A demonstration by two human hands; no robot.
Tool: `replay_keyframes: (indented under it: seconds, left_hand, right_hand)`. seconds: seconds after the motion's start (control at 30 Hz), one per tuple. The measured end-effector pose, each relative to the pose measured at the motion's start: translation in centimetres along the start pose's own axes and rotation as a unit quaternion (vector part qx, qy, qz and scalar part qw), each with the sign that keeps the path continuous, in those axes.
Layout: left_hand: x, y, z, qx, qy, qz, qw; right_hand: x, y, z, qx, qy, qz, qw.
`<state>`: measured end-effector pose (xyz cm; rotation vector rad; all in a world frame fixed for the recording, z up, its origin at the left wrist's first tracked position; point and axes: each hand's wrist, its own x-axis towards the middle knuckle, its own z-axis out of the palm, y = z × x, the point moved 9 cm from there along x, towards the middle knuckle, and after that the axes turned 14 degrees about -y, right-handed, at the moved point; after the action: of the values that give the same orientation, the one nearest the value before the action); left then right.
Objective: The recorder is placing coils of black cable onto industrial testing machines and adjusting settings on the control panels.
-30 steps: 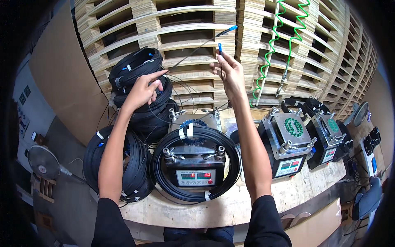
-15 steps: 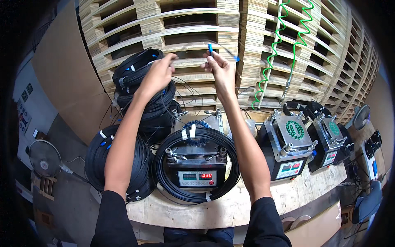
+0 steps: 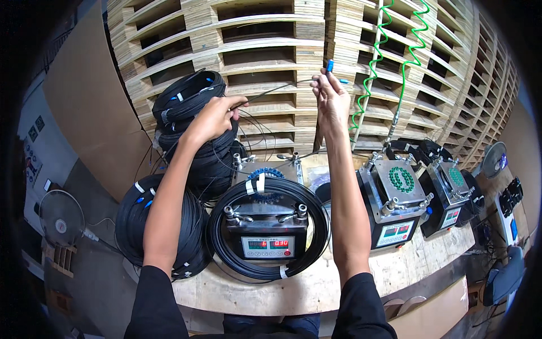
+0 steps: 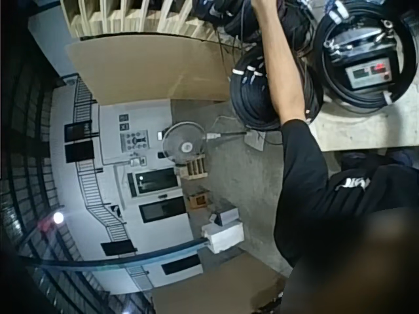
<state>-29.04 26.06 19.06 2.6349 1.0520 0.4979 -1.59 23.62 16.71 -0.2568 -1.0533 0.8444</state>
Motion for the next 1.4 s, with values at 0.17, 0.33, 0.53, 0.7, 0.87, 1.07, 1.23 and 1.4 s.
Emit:
replay_keyframes:
  seconds: [0.17,0.33,0.53,0.7,0.87,1.07,1.23,1.4]
  left_hand:
    - [1.3,-1.1,-2.1,0.071,0.132,0.002,0.989]
    - [2.2,1.3,-3.6,0.090,0.072,-0.107,0.988]
    - [-0.3,4.3,-2.4,0.147,0.257,0.001,0.955]
    - [1.9,0.7,5.2,-0.525,0.026,0.114,0.843]
    - [1.0,-1.9,7.2,-0.574,0.054,0.064,0.815]
    - [-0.4,-4.5,5.8,-0.532,-0.026,0.049,0.845]
    - [-1.2,-5.0,8.8,-0.411,-0.159,0.054,0.896]
    - [-1.4,-5.2,11.8,-0.368,-0.228,0.036,0.901]
  right_hand:
    - [-1.1,3.9,4.6,-0.013,-0.031,0.032,0.999]
    - [-1.3,4.4,4.3,-0.197,0.031,0.044,0.979]
    - [-3.6,5.5,7.0,-0.258,-0.028,0.083,0.962]
    - [-5.8,5.7,10.7,-0.293,-0.146,0.137,0.935]
    - [-7.5,7.2,10.0,-0.365,-0.299,0.193,0.860]
    - [-9.2,6.2,6.3,-0.543,-0.347,0.210,0.735]
    - [-10.0,8.5,6.3,-0.610,-0.413,0.269,0.621]
    - [-10.8,10.5,7.1,-0.687,-0.464,0.253,0.499]
